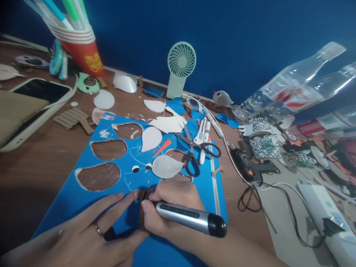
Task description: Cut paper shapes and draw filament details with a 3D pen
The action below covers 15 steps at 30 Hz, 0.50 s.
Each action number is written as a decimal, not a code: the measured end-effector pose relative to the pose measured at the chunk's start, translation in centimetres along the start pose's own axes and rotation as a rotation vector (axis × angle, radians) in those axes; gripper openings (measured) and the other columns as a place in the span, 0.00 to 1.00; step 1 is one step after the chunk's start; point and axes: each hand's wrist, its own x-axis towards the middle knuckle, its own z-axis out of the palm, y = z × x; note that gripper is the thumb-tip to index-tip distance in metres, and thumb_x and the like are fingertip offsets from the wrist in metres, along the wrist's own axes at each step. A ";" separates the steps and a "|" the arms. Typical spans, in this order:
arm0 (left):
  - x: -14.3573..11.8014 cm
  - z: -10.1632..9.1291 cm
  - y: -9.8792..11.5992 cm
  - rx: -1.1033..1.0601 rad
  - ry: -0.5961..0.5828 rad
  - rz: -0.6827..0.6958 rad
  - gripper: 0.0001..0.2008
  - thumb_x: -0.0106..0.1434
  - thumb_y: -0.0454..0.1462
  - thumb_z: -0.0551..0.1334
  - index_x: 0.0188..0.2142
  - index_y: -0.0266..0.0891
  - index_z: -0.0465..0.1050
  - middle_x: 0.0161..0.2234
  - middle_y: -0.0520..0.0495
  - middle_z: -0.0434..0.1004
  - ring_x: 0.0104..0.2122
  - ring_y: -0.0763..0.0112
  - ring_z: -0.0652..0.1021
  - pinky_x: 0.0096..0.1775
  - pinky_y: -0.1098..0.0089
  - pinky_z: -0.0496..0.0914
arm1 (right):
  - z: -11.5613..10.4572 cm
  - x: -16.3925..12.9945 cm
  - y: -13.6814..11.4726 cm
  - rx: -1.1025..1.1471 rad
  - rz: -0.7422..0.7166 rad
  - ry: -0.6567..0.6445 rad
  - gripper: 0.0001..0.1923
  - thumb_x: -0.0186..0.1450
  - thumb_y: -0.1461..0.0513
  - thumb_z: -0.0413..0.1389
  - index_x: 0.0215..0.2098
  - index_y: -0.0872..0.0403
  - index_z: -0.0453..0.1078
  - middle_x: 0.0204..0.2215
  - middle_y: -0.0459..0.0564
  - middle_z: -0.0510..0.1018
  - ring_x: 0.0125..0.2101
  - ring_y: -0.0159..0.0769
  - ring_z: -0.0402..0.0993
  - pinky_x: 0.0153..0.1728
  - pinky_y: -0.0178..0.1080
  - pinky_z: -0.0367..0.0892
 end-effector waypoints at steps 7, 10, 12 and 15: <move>-0.4 0.1 0.2 -0.039 -0.058 -0.010 0.10 0.56 0.43 0.57 0.35 0.45 0.71 0.47 0.56 0.69 0.47 0.54 0.70 0.53 0.53 0.51 | 0.4 -0.4 0.4 -0.005 -0.030 0.010 0.08 0.54 0.61 0.55 0.20 0.53 0.63 0.15 0.43 0.69 0.17 0.27 0.65 0.20 0.30 0.61; -0.4 0.1 0.2 -0.047 -0.040 0.000 0.10 0.57 0.42 0.56 0.36 0.45 0.71 0.48 0.56 0.69 0.47 0.55 0.70 0.53 0.54 0.51 | 0.5 -0.4 0.6 -0.008 -0.036 0.000 0.07 0.54 0.62 0.54 0.19 0.53 0.62 0.15 0.43 0.69 0.16 0.28 0.64 0.20 0.31 0.61; -0.3 0.1 0.2 -0.049 -0.034 0.003 0.10 0.57 0.41 0.55 0.37 0.45 0.72 0.48 0.56 0.68 0.47 0.55 0.70 0.53 0.53 0.51 | 0.5 -0.3 0.6 -0.005 -0.040 -0.015 0.09 0.54 0.62 0.54 0.18 0.53 0.61 0.15 0.43 0.69 0.16 0.27 0.63 0.21 0.31 0.61; -0.2 0.1 0.3 -0.052 -0.016 -0.052 0.10 0.57 0.42 0.55 0.37 0.47 0.71 0.48 0.59 0.69 0.47 0.56 0.70 0.54 0.56 0.52 | 0.3 -0.1 0.4 0.009 -0.039 -0.035 0.09 0.54 0.62 0.53 0.17 0.53 0.60 0.14 0.42 0.68 0.15 0.27 0.62 0.20 0.31 0.60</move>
